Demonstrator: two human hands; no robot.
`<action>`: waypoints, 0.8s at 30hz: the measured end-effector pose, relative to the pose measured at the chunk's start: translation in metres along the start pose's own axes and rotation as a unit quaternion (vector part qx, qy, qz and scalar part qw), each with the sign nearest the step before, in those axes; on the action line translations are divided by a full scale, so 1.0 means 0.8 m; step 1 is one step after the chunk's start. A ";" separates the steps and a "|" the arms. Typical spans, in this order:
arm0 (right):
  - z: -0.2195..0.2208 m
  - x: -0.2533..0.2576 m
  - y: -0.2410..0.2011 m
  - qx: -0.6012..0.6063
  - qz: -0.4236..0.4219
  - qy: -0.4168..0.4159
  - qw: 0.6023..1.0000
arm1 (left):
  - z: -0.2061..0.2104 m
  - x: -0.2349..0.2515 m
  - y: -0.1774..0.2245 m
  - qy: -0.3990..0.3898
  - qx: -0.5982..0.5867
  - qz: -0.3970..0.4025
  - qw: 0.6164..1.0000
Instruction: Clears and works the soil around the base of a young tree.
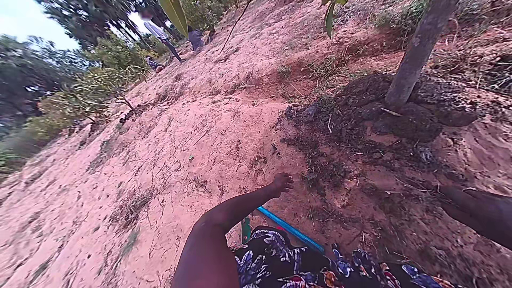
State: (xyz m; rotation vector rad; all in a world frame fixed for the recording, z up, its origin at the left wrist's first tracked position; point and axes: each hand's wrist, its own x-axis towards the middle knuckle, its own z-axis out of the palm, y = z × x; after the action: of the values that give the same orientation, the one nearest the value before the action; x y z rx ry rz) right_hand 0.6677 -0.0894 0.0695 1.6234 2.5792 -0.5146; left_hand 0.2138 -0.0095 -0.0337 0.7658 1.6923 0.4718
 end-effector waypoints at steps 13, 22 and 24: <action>0.004 -0.002 -0.006 -0.025 0.005 0.002 1.000 | 0.015 -0.024 0.000 -0.034 0.049 0.019 0.998; 0.007 -0.011 -0.009 -0.082 -0.072 0.060 0.992 | 0.008 -0.023 -0.023 -0.024 0.048 -0.014 0.998; -0.020 -0.017 -0.041 -0.118 -0.037 0.001 0.992 | 0.011 -0.027 -0.026 -0.034 0.057 -0.014 0.998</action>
State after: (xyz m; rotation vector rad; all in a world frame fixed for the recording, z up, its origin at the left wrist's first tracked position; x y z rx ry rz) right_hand 0.6466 -0.1090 0.0956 1.4585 2.5930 -0.2000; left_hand 0.2201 -0.0400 -0.0351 0.8300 1.6749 0.3273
